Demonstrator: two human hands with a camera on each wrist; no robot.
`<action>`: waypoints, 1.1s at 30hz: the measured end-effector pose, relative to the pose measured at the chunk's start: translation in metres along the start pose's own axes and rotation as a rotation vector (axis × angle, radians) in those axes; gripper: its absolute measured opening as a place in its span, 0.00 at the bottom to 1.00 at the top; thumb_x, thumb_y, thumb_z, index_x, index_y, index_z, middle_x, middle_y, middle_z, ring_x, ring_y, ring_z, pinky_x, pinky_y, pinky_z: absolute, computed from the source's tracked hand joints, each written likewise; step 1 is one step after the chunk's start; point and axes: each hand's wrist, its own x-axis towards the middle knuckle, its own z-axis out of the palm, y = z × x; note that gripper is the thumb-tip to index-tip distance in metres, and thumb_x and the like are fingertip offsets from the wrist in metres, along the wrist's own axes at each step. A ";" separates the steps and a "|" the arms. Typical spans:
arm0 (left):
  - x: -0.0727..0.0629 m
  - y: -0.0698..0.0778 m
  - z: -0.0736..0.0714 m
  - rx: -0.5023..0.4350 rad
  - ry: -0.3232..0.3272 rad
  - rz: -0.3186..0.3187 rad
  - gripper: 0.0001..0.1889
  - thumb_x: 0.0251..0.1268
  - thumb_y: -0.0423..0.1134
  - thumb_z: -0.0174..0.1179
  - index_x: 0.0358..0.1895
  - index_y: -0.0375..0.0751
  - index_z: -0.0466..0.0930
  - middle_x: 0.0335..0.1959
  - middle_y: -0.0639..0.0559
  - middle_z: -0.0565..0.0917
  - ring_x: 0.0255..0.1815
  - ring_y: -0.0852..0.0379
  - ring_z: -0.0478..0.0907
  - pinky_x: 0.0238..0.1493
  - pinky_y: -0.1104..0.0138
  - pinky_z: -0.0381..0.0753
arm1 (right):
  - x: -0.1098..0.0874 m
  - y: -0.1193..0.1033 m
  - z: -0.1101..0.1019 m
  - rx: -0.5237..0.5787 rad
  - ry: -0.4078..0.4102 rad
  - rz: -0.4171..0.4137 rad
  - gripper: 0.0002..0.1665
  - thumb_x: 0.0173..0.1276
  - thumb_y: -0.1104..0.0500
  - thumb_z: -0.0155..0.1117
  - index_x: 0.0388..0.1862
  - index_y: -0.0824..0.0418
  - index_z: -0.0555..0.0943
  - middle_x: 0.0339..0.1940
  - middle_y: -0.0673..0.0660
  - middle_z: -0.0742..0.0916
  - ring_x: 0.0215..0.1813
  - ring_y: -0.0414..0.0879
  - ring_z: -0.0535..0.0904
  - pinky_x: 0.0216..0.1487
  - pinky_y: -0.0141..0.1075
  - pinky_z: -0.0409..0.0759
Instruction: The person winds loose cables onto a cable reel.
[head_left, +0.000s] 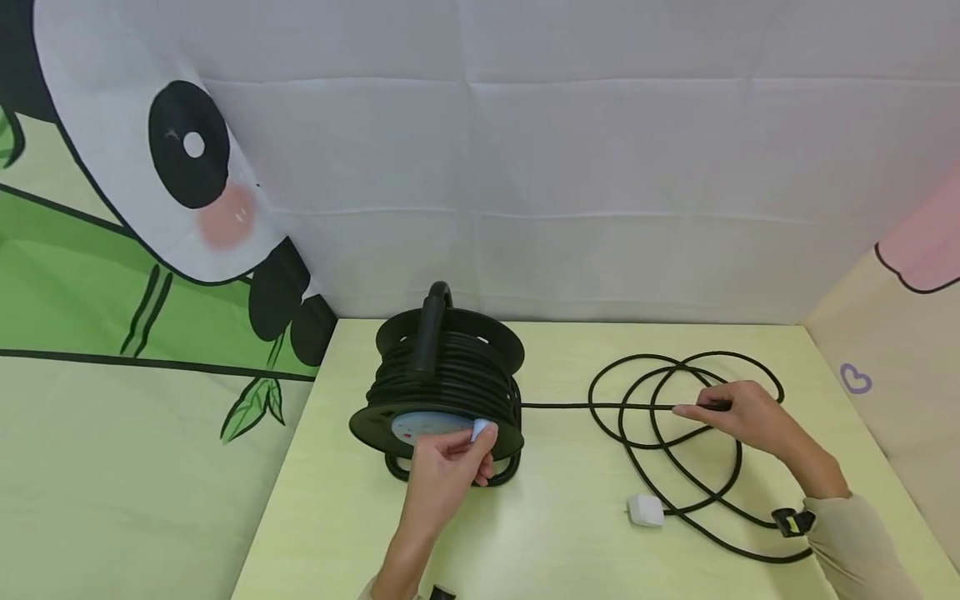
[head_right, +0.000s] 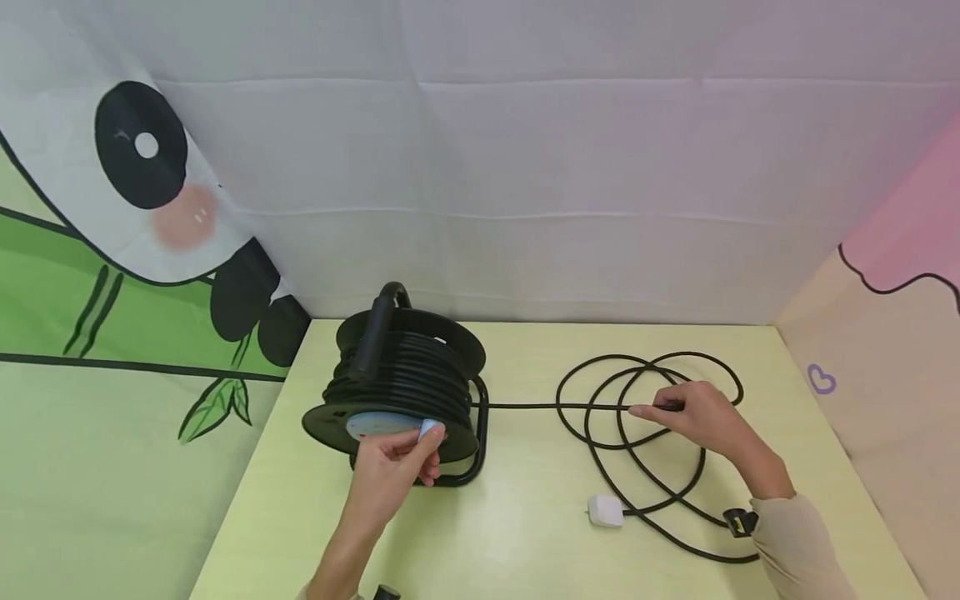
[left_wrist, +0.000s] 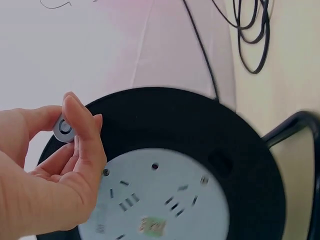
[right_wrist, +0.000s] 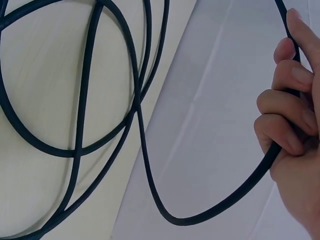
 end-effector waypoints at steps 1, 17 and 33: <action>0.001 -0.003 0.002 -0.003 -0.007 -0.006 0.16 0.69 0.38 0.69 0.34 0.22 0.86 0.21 0.41 0.83 0.19 0.58 0.82 0.25 0.68 0.86 | -0.001 -0.002 -0.001 -0.006 0.006 -0.004 0.21 0.68 0.50 0.74 0.18 0.43 0.75 0.15 0.36 0.65 0.21 0.32 0.57 0.24 0.30 0.58; 0.003 -0.051 0.020 -0.021 -0.073 -0.081 0.15 0.70 0.38 0.69 0.32 0.24 0.86 0.22 0.42 0.84 0.19 0.61 0.81 0.25 0.70 0.85 | -0.008 -0.015 -0.030 -0.003 0.150 -0.014 0.19 0.65 0.56 0.78 0.20 0.42 0.78 0.15 0.38 0.68 0.21 0.32 0.59 0.21 0.32 0.59; 0.007 -0.111 -0.007 0.013 -0.005 -0.180 0.17 0.72 0.37 0.65 0.39 0.19 0.85 0.24 0.42 0.86 0.20 0.61 0.83 0.27 0.69 0.86 | -0.007 -0.015 -0.029 -0.031 0.177 -0.047 0.24 0.63 0.58 0.79 0.16 0.41 0.74 0.13 0.34 0.64 0.17 0.31 0.58 0.18 0.31 0.58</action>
